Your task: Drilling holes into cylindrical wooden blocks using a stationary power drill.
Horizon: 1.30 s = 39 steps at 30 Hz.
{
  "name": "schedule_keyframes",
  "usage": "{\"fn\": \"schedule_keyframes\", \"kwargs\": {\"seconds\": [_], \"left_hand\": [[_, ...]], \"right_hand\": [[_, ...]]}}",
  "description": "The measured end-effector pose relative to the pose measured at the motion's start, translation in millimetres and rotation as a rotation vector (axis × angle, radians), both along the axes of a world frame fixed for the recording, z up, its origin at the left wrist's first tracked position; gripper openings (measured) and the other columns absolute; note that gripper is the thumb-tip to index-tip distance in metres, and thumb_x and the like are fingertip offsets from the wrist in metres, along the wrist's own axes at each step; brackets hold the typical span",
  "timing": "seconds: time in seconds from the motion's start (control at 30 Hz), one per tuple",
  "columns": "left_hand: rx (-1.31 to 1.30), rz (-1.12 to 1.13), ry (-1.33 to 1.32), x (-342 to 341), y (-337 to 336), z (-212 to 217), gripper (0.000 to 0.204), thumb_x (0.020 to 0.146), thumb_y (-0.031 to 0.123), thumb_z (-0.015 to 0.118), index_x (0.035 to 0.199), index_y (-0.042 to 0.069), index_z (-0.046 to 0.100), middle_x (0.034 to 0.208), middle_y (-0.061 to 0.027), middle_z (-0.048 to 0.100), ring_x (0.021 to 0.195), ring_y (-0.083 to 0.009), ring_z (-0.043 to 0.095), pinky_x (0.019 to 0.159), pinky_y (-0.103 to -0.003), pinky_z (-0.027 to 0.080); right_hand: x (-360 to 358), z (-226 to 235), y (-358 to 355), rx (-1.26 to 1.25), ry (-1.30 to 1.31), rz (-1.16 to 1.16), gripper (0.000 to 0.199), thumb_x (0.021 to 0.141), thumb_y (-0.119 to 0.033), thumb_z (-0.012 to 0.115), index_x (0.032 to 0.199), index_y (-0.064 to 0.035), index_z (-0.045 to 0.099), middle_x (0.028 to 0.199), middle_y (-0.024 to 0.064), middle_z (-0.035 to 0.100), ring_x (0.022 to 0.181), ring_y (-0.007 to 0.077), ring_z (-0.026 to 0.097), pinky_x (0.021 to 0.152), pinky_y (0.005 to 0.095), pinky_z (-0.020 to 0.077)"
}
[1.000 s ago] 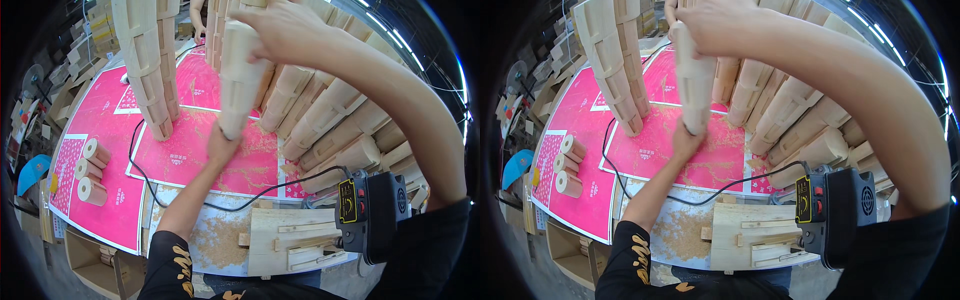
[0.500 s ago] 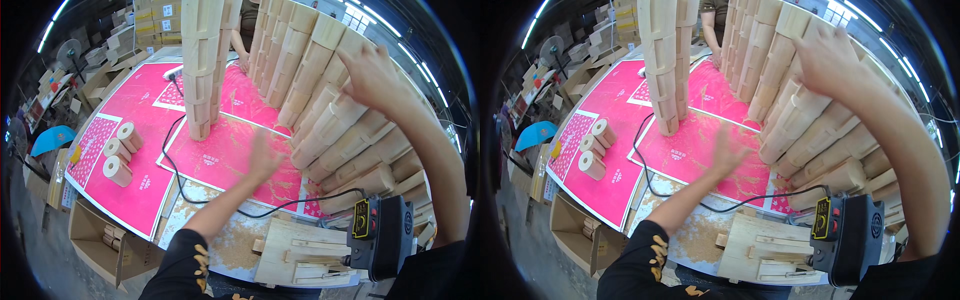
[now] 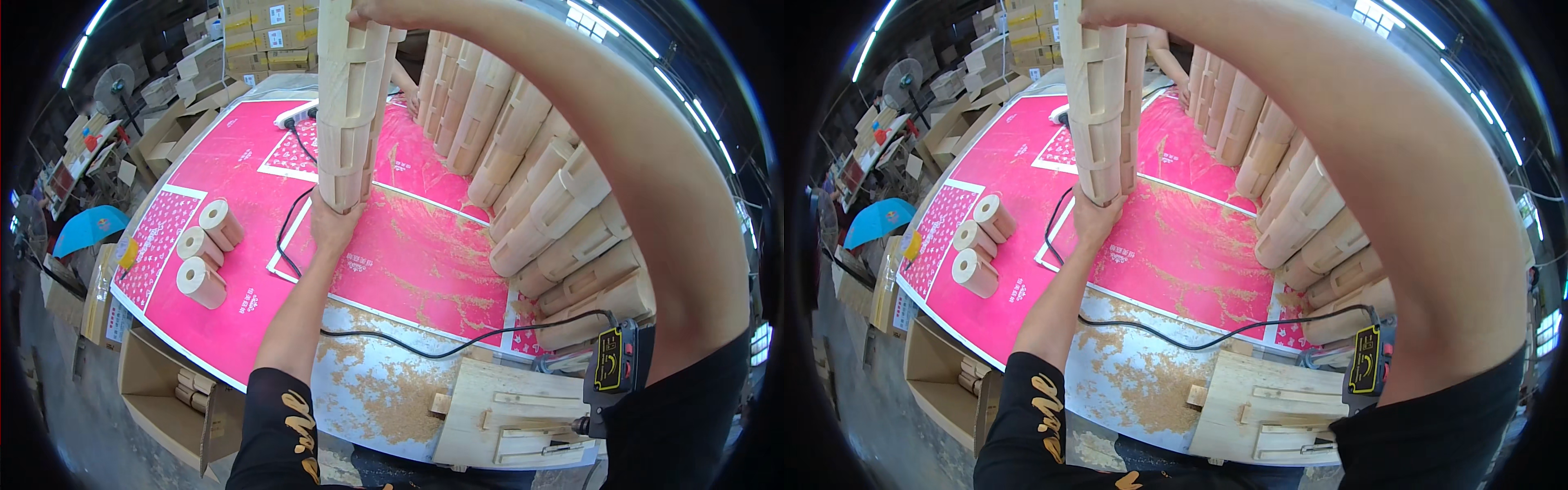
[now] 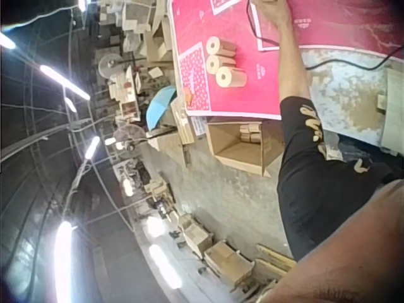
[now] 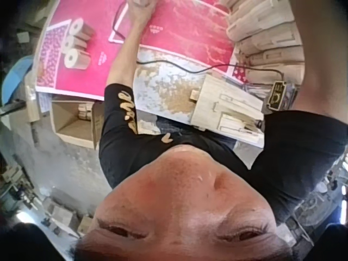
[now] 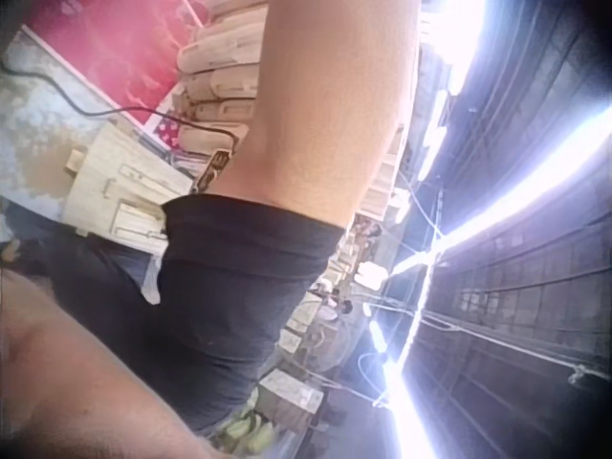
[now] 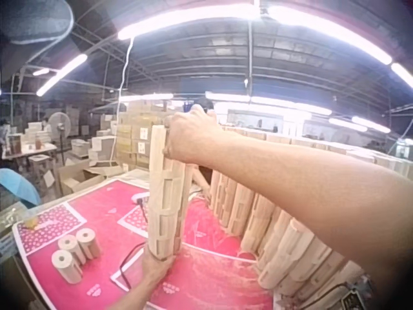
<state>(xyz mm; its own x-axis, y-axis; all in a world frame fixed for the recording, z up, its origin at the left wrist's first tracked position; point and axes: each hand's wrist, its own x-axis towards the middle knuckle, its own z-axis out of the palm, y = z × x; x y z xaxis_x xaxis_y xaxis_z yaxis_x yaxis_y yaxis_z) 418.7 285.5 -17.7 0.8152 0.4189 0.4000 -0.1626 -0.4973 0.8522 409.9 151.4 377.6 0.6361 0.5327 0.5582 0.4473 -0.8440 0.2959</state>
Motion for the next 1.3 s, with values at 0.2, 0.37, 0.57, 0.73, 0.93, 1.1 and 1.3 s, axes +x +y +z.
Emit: {"fn": "schedule_keyframes", "kwargs": {"seconds": [0.2,0.37,0.57,0.73,0.93,1.1,1.3], "left_hand": [[0.001,-0.109,0.064,-51.9,-39.8,4.3,0.084,0.069,0.032,0.091,0.132,0.004,0.043,0.117,-0.022,0.066,0.108,-0.0394,0.066,0.087,-0.048,0.054],[-0.079,-0.273,0.118,-91.7,-84.5,-1.4,0.077,0.07,0.028,0.091,0.127,0.002,0.045,0.11,-0.0204,0.068,0.099,-0.0331,0.069,0.081,-0.042,0.056],[-0.129,-0.632,0.18,-138.6,-186.5,3.8,0.079,0.07,0.024,0.091,0.131,0.003,0.045,0.115,-0.0218,0.066,0.105,-0.0358,0.067,0.086,-0.044,0.055],[-0.126,-0.829,0.034,-156.4,-265.8,5.3,0.079,0.07,0.019,0.091,0.132,0.002,0.045,0.12,-0.0207,0.064,0.115,-0.0345,0.063,0.094,-0.043,0.052],[-0.068,-0.964,0.02,-154.3,-307.7,1.1,0.089,0.066,0.023,0.094,0.136,0.0,0.042,0.129,-0.0294,0.055,0.126,-0.0431,0.052,0.104,-0.048,0.045],[0.012,-0.99,-0.02,-142.4,-279.9,-6.5,0.102,0.068,0.025,0.092,0.147,-0.003,0.034,0.141,-0.0316,0.046,0.132,-0.0468,0.046,0.113,-0.047,0.039],[0.041,-0.114,-0.348,-61.8,-128.2,19.5,0.097,0.074,0.035,0.09,0.144,-0.005,0.035,0.133,-0.0239,0.047,0.129,-0.0377,0.044,0.111,-0.047,0.035]], "right_hand": [[-33.3,10.2,-34.9,-0.149,-0.037,0.135,0.037,0.076,-0.032,0.067,0.085,0.0039,0.074,0.086,0.0262,0.071,0.084,0.0401,0.071,0.077,0.0465,0.0574],[-97.9,26.7,-87.8,-0.336,0.016,0.029,0.036,0.08,-0.029,0.065,0.085,0.0058,0.073,0.085,0.027,0.071,0.082,0.0386,0.071,0.075,0.0475,0.0568],[-191.1,35.6,-129.1,-0.097,0.289,-0.438,0.031,0.088,-0.019,0.062,0.101,0.0092,0.067,0.084,0.0247,0.069,0.077,0.0327,0.07,0.073,0.0459,0.0568],[-235.1,22.8,-180.4,-0.253,0.08,-0.562,0.037,0.09,-0.023,0.065,0.111,0.0072,0.064,0.091,0.0241,0.071,0.086,0.0351,0.071,0.081,0.0451,0.0576],[-216.4,11.0,-266.8,-0.134,0.099,-0.735,0.052,0.086,-0.031,0.074,0.129,-0.0101,0.054,0.11,0.0268,0.069,0.101,0.0369,0.069,0.091,0.046,0.0519],[-219.4,7.4,-250.4,-0.209,0.012,-0.54,0.058,0.086,-0.031,0.074,0.134,-0.0109,0.051,0.108,0.0256,0.07,0.102,0.0395,0.068,0.092,0.0489,0.0512],[-192.0,25.8,-226.1,-0.288,-0.199,-0.092,0.054,0.088,-0.024,0.073,0.138,-0.0134,0.057,0.118,0.0219,0.066,0.115,0.0376,0.061,0.098,0.0466,0.0486]]}}
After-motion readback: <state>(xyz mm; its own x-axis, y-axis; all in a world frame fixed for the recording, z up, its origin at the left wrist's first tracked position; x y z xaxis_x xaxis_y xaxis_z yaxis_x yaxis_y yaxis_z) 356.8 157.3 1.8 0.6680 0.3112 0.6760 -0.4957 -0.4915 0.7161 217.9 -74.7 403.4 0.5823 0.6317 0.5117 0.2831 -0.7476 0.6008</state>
